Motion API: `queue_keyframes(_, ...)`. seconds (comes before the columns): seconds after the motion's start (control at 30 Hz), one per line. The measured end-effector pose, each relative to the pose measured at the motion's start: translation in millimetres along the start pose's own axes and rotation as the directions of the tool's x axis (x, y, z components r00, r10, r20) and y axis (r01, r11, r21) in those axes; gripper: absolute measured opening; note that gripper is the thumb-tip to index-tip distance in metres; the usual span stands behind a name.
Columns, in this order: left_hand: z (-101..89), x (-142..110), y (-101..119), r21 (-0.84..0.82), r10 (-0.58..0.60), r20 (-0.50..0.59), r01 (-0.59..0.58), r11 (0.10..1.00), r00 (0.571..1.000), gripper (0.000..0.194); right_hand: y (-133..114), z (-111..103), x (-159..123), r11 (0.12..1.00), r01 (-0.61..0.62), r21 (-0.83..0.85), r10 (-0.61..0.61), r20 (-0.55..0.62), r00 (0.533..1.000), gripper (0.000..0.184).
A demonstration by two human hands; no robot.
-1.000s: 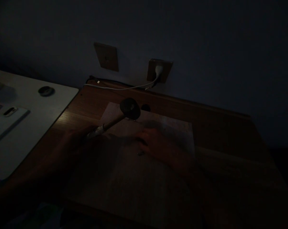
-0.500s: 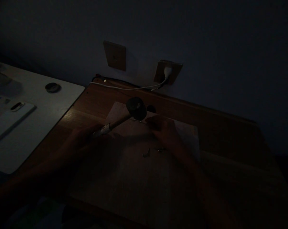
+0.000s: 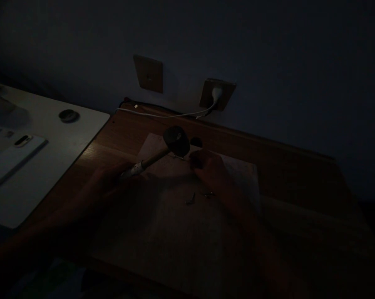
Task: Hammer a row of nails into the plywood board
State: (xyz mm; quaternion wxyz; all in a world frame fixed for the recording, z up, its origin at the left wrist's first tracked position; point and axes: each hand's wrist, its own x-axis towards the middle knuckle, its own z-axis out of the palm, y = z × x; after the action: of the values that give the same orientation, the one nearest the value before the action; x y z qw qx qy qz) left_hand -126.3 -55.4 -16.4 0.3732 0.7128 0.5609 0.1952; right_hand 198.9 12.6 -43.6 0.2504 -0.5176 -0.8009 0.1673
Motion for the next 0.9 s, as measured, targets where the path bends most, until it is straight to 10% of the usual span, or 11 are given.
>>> queue_keyframes(0.63,-0.2,-4.9,4.6,0.06,-0.065,0.043,0.062,0.996,0.997,0.041,-3.4,1.3,5.5,1.0,-0.013,-0.004,0.013,0.073,0.997,0.007)
queue_keyframes(0.9,4.9,1.8,18.3,0.162,-0.063,0.033,0.057,0.985,0.997,0.041,7.8,-20.7,-26.9,0.998,-0.065,0.001,0.065,-0.065,0.996,0.043)
